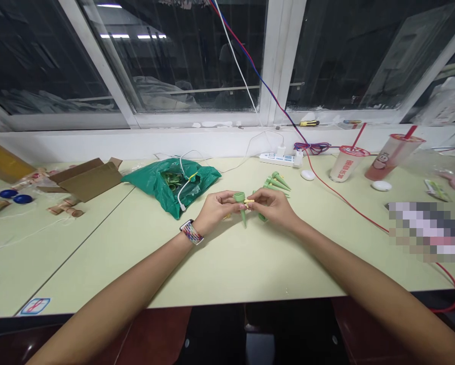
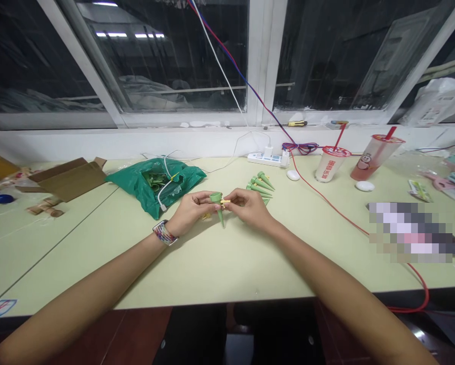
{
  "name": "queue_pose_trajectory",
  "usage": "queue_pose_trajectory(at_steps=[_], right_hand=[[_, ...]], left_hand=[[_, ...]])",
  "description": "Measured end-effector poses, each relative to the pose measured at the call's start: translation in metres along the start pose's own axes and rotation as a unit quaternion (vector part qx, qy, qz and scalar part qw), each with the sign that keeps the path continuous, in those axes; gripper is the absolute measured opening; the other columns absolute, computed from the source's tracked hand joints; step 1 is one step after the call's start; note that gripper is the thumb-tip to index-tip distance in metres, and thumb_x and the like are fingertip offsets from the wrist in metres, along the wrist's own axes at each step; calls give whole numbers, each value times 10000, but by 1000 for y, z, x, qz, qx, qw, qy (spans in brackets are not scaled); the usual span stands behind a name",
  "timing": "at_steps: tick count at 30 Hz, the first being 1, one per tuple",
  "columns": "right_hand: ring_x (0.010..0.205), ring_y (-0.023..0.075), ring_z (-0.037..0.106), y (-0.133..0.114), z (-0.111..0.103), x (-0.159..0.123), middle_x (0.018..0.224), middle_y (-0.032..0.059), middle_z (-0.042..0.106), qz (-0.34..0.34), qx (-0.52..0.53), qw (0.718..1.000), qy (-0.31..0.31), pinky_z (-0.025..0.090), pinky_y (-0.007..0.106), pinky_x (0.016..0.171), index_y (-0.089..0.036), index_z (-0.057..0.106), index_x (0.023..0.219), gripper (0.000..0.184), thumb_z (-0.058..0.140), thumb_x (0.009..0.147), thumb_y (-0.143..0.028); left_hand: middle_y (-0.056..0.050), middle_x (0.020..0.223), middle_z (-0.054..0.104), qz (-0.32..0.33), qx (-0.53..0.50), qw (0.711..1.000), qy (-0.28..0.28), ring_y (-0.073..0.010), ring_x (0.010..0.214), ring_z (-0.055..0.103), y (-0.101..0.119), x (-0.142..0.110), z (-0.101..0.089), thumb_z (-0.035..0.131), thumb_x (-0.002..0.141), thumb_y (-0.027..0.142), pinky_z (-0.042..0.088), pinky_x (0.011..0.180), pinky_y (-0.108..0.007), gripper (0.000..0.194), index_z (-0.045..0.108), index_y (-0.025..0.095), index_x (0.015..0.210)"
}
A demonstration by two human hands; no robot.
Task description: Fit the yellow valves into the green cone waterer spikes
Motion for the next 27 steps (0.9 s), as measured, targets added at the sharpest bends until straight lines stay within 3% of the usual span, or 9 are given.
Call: queue_pose_trajectory(at_steps=[6,15,19,22,27], right_hand=[[841,221,750,-13,-3,-4,924,57,790,-87,-75,993,-9,634,387,783,-239,793,930,126,774,898,-360],[791,230,774,9,-3,0,848,60,806,35,27,999,-26,638,367,742,-203,807,882,249,872,784,-422],[752,211,759,12,-4,2,806,50,791,47,35,997,-41,635,354,730,-198,801,881,271,868,789,-444],[757,202,753,12,-2,3,834,51,783,50,28,997,-54,632,344,721,-196,775,890,280,847,813,-455],[772,189,750,7,-3,2,841,21,754,42,30,998,-43,628,331,727,-216,685,1083,376,863,798,-385]], left_hand=[[-136,1017,812,-16,-10,999,-49,-263,921,772,-3,-1,3,911,738,390,631,832,-367,430,813,139,1073],[-100,1012,817,51,62,996,-35,-268,919,761,2,-3,6,883,760,387,627,861,-383,350,841,145,1010],[-113,1008,814,63,71,995,-39,-285,959,763,1,-2,6,873,775,386,612,876,-375,329,827,136,983],[-125,998,805,41,38,997,-47,-297,974,765,-4,0,7,871,777,385,609,889,-403,395,793,128,1066],[-104,1015,769,16,-36,999,-10,-213,873,736,-9,2,4,871,769,375,584,774,-313,424,750,138,1099]])
Point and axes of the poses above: each hand's wrist, its own x-axis towards the middle knuckle, its own z-axis out of the palm, y = z × x, the point moved 6 cm from there along x, towards the middle knuckle
